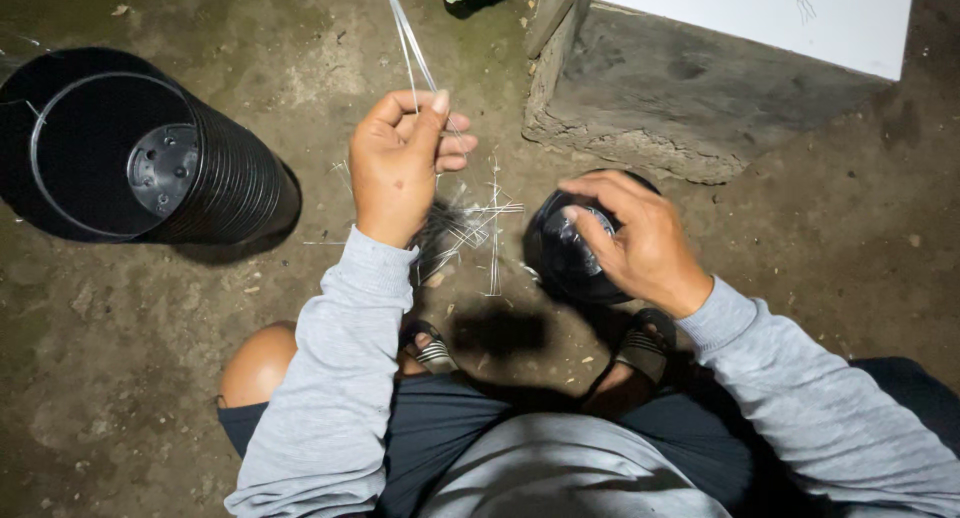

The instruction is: The person inserts metal wire hangers into the drainage holes of black plastic planters. They bend the wires to secure them and stack the finished planters.

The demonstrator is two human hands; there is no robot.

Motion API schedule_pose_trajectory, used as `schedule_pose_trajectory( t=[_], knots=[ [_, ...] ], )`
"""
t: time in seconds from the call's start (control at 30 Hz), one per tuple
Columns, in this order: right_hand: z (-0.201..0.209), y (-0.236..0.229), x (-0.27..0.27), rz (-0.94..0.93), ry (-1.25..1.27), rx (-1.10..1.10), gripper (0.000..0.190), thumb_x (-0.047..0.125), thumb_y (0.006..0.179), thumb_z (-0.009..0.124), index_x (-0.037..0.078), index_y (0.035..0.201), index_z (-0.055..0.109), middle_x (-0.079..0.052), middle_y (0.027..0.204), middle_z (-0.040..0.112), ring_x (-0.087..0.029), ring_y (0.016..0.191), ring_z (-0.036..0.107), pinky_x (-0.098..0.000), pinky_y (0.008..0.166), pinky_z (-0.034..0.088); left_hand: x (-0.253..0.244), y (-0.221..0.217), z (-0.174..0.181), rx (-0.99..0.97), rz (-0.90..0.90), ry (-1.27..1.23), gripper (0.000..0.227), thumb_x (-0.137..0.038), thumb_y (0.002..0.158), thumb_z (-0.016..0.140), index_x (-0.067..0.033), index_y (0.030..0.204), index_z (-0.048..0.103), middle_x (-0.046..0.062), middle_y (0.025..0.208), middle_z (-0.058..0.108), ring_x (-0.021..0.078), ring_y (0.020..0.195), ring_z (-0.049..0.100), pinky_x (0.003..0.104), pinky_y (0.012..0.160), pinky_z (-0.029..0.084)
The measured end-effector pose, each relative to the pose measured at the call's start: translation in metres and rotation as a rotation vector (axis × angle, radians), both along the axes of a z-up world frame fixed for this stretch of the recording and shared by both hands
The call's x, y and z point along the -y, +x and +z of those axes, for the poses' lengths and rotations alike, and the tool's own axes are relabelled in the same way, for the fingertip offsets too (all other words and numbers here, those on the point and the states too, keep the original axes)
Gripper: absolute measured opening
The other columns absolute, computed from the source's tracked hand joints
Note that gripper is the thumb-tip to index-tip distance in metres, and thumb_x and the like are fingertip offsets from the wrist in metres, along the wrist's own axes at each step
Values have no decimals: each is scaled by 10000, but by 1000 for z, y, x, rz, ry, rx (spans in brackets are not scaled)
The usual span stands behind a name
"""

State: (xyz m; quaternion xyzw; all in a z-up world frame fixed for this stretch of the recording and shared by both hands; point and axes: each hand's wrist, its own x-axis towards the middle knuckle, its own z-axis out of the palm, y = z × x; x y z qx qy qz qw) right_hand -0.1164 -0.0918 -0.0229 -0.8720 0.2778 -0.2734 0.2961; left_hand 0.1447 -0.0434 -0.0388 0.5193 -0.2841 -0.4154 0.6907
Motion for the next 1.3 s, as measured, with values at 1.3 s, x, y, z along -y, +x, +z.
schedule_pose_trajectory(
  t=[1.3],
  knots=[
    [-53,40,-21,-58,799,161,217,99,999,630,7,1186,692,-24,973,751,-71,828,683,-229,743,558,-13,3,-19,105,52,118,230,-176,999,661,-29,1147,564,121,919,758,176,652,747,264,510,557]
  ],
)
